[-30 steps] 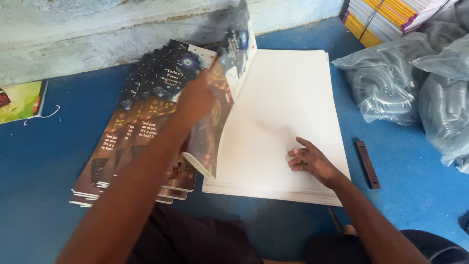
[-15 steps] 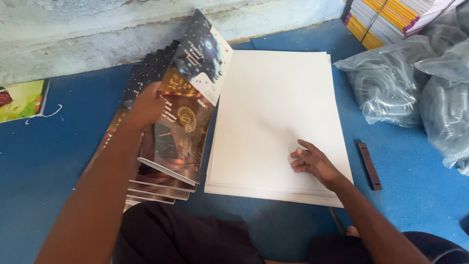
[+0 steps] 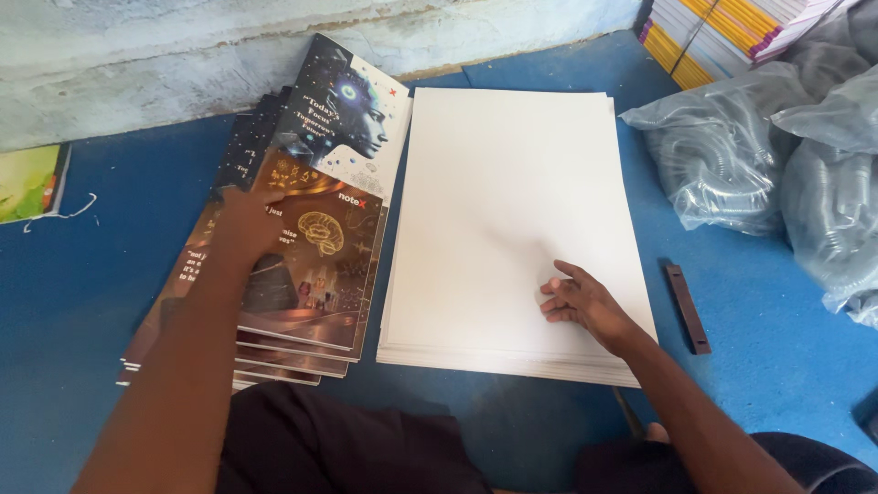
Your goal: The person places a printed cover sheet onto a stack of blank pages, folds it over the spine, and presses the fold with a flat tool to crease it. They repeat this process for multiple book units, stacking the finished items to the side.
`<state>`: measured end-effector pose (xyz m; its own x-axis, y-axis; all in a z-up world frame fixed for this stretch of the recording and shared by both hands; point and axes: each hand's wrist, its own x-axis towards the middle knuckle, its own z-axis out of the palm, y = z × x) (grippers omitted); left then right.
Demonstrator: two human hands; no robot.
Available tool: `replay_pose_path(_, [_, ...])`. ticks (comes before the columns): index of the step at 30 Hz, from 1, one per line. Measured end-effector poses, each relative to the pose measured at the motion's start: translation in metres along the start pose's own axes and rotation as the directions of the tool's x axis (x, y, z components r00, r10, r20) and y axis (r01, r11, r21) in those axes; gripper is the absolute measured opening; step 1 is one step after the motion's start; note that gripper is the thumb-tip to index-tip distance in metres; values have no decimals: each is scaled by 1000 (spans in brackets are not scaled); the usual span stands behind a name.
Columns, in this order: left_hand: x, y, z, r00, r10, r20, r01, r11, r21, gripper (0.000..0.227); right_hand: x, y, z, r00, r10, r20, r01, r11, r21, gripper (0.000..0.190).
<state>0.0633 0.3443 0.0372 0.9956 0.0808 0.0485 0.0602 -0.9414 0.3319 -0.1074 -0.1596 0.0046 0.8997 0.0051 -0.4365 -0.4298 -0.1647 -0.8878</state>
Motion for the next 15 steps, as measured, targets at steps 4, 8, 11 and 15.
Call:
replay_pose_path(4, [-15, 5, 11, 998, -37, 55, 30, 991, 131, 64, 1, 0, 0, 1000, -9, 9, 9, 1000, 23, 90])
replay_pose_path(8, [-16, 5, 44, 999, -12, 49, -8, 923, 384, 67, 3, -1, 2, 1000, -3, -7, 3, 1000, 17, 90])
replay_pose_path(11, [-21, 1, 76, 1000, -3, -5, 4, 957, 289, 43, 2, -2, 2, 1000, 1, -13, -1, 1000, 14, 88])
replay_pose_path(15, [-19, 22, 108, 987, 151, -59, -129, 951, 279, 39, 3, -2, 2, 1000, 7, -30, -7, 1000, -14, 85])
